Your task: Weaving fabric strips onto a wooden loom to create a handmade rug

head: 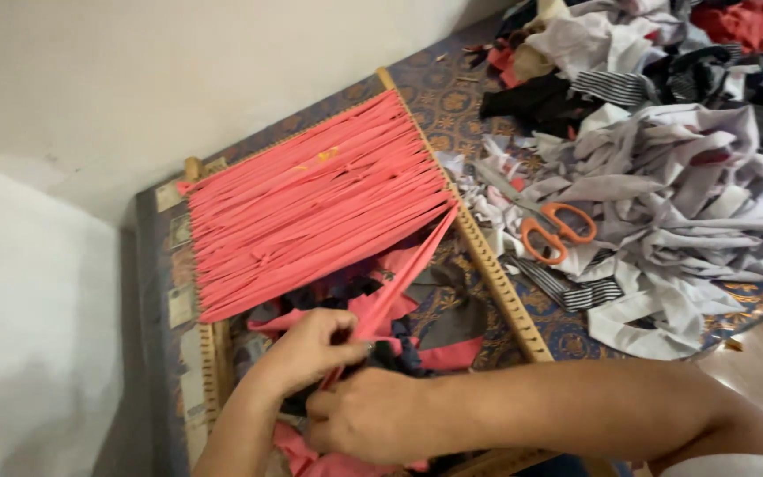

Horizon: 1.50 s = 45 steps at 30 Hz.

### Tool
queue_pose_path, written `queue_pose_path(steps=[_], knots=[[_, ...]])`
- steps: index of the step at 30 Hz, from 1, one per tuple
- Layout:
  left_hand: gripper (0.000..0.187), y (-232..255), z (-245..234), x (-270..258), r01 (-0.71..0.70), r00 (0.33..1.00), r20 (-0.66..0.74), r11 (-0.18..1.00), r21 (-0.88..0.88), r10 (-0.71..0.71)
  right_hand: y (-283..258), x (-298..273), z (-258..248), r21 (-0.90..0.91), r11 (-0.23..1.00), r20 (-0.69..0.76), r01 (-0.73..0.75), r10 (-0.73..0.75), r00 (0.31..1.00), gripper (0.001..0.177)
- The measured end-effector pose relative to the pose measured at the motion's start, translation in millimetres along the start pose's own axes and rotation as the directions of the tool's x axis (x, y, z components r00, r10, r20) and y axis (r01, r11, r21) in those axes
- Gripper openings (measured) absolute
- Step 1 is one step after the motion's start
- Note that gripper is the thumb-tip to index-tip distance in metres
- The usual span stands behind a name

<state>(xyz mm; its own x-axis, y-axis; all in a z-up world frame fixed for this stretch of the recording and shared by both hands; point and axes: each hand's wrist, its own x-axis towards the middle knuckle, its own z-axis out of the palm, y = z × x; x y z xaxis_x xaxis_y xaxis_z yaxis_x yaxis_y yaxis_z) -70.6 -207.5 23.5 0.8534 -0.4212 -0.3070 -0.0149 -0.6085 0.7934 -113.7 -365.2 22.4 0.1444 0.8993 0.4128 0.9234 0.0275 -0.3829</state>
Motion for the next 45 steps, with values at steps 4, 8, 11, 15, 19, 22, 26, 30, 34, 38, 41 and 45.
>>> queue_pose_path(steps=[4, 8, 11, 15, 19, 22, 26, 30, 34, 38, 41, 45], knots=[[0.018, -9, 13, -33, 0.103, 0.988, 0.041, 0.448, -0.888, -0.146, -29, 2, -34, 0.342, 0.937, -0.099, -0.073, 0.113, 0.989, 0.019], [0.020, -29, 21, -47, 0.021, 0.998, -0.001, 0.369, -0.929, -0.057, -40, -15, -66, 0.568, 0.773, 0.207, -0.281, 0.197, 0.958, 0.038], [0.019, -29, 16, -63, 0.026, 0.990, -0.084, 0.724, -0.690, -0.116, -34, -23, -86, 0.472, 0.785, 0.254, -0.402, 0.316, 0.914, 0.038], [0.014, -46, 3, -82, 0.231, 0.911, -0.315, 0.962, -0.148, -0.267, 50, -54, -70, -0.027, 0.898, -0.305, -0.439, 0.411, 0.859, 0.011], [0.013, -66, -11, -90, 0.068, 0.844, -0.464, 0.911, -0.406, -0.270, 90, -48, -71, -0.216, 0.643, -0.418, -0.735, 0.620, 0.665, 0.018], [0.018, -70, -10, -84, -0.010, 0.720, -0.675, 0.971, -0.238, -0.158, 78, -26, -59, -0.134, 0.614, -0.274, -0.778, 0.732, 0.624, 0.030], [0.013, -78, -8, -80, 0.038, 0.621, -0.778, 0.988, 0.147, 0.092, 58, 2, -41, -0.362, 0.729, -0.228, -0.581, 0.535, 0.814, 0.068], [0.015, -74, -9, -81, -0.033, 0.629, -0.769, 0.992, 0.123, 0.116, 32, 11, -30, -0.280, 0.884, -0.267, -0.375, 0.304, 0.915, 0.066], [0.016, -81, -8, -81, -0.058, 0.625, -0.769, 0.991, 0.123, 0.131, -6, 16, -49, 0.310, 0.868, 0.441, -0.388, 0.231, 0.868, 0.017], [0.013, -80, -9, -82, -0.119, 0.617, -0.772, 0.988, 0.099, 0.152, -11, 6, -32, 0.399, 0.741, 0.823, -0.540, -0.030, 0.567, 0.039], [0.015, -80, -4, -86, -0.122, 0.634, -0.763, 0.991, 0.056, 0.122, 4, -2, -8, 0.432, 0.672, 0.792, -0.602, 0.036, 0.609, 0.029], [0.012, -91, -7, -81, -0.115, 0.645, -0.753, 0.991, 0.075, 0.132, 7, 8, -18, 0.631, 0.716, 0.451, -0.297, -0.028, 0.892, 0.072]])
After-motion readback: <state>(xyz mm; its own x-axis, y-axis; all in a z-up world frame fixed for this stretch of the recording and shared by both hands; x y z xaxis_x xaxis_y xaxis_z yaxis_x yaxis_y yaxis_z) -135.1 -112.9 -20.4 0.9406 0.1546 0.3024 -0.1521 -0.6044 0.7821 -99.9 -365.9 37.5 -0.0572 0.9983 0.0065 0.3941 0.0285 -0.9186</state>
